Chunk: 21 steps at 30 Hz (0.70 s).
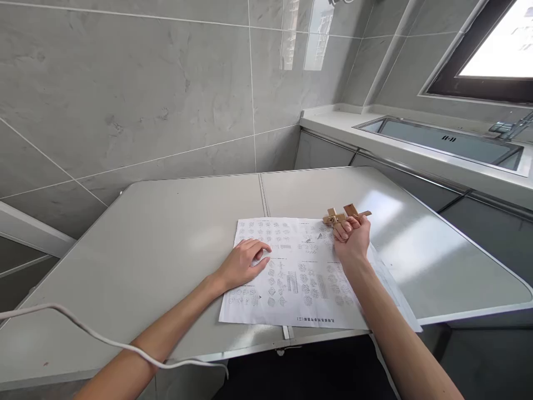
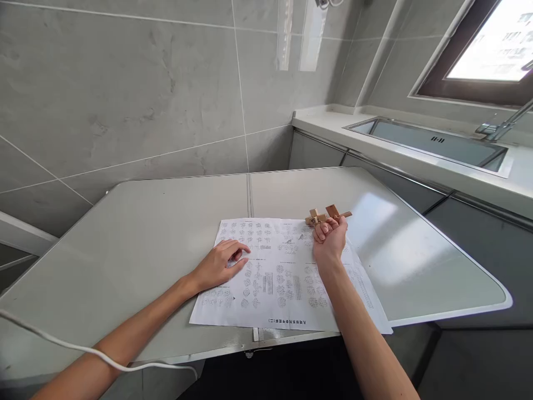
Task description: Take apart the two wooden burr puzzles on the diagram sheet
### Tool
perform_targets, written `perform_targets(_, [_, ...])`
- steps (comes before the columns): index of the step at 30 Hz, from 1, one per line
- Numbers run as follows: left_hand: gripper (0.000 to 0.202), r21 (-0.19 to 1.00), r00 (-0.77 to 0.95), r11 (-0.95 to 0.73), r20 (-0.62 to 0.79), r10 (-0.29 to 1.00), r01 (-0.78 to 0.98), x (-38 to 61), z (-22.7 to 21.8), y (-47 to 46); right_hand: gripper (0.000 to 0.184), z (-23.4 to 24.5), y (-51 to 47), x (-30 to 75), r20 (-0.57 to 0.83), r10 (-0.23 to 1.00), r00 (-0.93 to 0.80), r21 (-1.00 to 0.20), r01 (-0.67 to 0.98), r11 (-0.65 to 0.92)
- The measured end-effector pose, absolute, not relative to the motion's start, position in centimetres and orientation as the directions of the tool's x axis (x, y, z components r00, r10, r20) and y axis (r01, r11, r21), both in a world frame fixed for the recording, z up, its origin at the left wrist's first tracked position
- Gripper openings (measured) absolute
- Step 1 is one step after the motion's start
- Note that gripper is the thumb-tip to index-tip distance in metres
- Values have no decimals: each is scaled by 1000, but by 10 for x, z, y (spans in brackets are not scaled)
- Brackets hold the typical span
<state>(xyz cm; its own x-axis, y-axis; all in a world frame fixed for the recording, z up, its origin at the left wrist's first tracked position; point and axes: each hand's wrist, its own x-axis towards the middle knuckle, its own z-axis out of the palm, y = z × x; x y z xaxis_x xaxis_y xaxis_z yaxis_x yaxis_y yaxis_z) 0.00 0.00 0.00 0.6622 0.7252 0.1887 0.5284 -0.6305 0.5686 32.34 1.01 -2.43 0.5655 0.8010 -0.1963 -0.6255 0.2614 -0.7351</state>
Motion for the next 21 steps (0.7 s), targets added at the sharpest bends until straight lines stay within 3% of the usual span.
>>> perform_targets(4, [18, 570, 661, -632, 194, 725, 525, 0, 0, 0, 36, -24, 11, 332, -270, 789, 552, -672, -695, 256])
perform_targets(12, [19, 573, 661, -628, 189, 727, 526, 0, 1, 0, 27, -26, 11, 331, -246, 748, 617, -720, -633, 285])
perform_targets(18, [19, 570, 661, -630, 191, 726, 527, 0, 0, 0, 31, -23, 10, 320, -122, 694, 710, -818, -468, 334])
perform_targets(21, [20, 569, 665, -636, 196, 721, 522, 0, 0, 1, 32, -16, 7, 304, 34, 705, 709, -887, -303, 348])
